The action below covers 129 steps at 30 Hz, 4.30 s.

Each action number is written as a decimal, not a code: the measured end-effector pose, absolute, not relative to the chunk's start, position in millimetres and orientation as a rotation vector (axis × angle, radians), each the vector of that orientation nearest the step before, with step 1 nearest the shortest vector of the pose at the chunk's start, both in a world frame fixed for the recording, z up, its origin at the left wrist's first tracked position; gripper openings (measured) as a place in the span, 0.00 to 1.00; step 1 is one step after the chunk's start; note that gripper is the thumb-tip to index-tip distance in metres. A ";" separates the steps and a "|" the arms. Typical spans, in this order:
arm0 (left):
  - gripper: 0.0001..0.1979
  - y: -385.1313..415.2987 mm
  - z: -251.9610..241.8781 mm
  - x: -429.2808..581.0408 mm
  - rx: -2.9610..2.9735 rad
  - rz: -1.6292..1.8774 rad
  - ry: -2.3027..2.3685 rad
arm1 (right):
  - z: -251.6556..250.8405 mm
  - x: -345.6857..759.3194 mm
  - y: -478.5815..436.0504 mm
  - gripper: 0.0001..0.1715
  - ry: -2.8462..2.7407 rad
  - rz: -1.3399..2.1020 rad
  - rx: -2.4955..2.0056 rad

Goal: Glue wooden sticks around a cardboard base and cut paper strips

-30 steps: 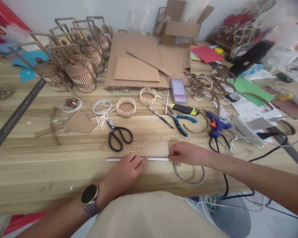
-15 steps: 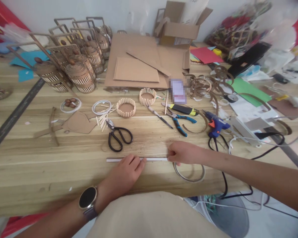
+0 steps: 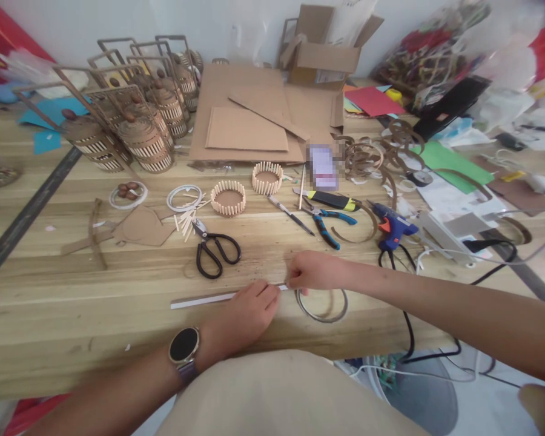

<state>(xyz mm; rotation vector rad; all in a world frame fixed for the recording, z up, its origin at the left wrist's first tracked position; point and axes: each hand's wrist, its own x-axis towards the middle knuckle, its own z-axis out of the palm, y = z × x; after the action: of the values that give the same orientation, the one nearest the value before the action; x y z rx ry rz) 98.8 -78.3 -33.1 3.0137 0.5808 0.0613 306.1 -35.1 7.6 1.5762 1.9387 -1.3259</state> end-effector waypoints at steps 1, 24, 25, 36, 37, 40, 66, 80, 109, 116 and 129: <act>0.13 -78.1 -34.3 98.2 3.009 0.052 0.570 | 6.3 311.2 -35.5 0.14 1.913 -1.390 1.581; 0.12 -77.0 -33.9 98.5 2.973 0.024 0.565 | 14.3 326.0 -37.2 0.11 1.667 -1.675 1.698; 0.12 -76.6 -33.8 99.1 2.977 0.033 0.559 | 15.0 327.9 -36.3 0.12 1.679 -1.660 1.687; 0.19 -76.8 -44.8 102.4 3.027 0.148 0.603 | 12.5 335.4 -34.2 0.14 1.813 -1.428 1.599; 0.19 -76.9 -46.0 102.4 3.027 0.154 0.611 | 12.1 335.4 -34.3 0.14 1.817 -1.415 1.598; 0.20 -77.2 -49.4 102.7 3.025 0.161 0.615 | 12.5 335.0 -34.2 0.15 1.828 -1.381 1.591; 0.11 -69.4 -34.5 111.6 2.897 0.145 0.681 | 30.6 307.8 -41.2 0.09 1.941 -0.834 1.632; 0.07 -37.1 14.2 113.6 2.132 0.039 1.007 | 58.2 325.3 -81.0 0.09 2.482 -0.721 1.608; 0.13 135.8 1.4 41.3 2.599 0.288 1.727 | 53.0 285.7 45.4 0.19 2.092 0.061 2.129; 0.23 113.9 -2.6 34.4 2.485 0.337 1.465 | 41.7 282.5 34.2 0.19 2.138 0.003 2.052; 0.24 108.7 -6.3 34.8 2.306 0.232 1.031 | 43.2 255.3 19.2 0.16 2.209 -0.190 1.968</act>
<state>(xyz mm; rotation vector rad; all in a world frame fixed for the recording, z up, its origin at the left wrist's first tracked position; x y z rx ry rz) 34.8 108.7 -6.3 2.3063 1.0307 0.2323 255.3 19.2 43.2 1.9682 2.2087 -0.1896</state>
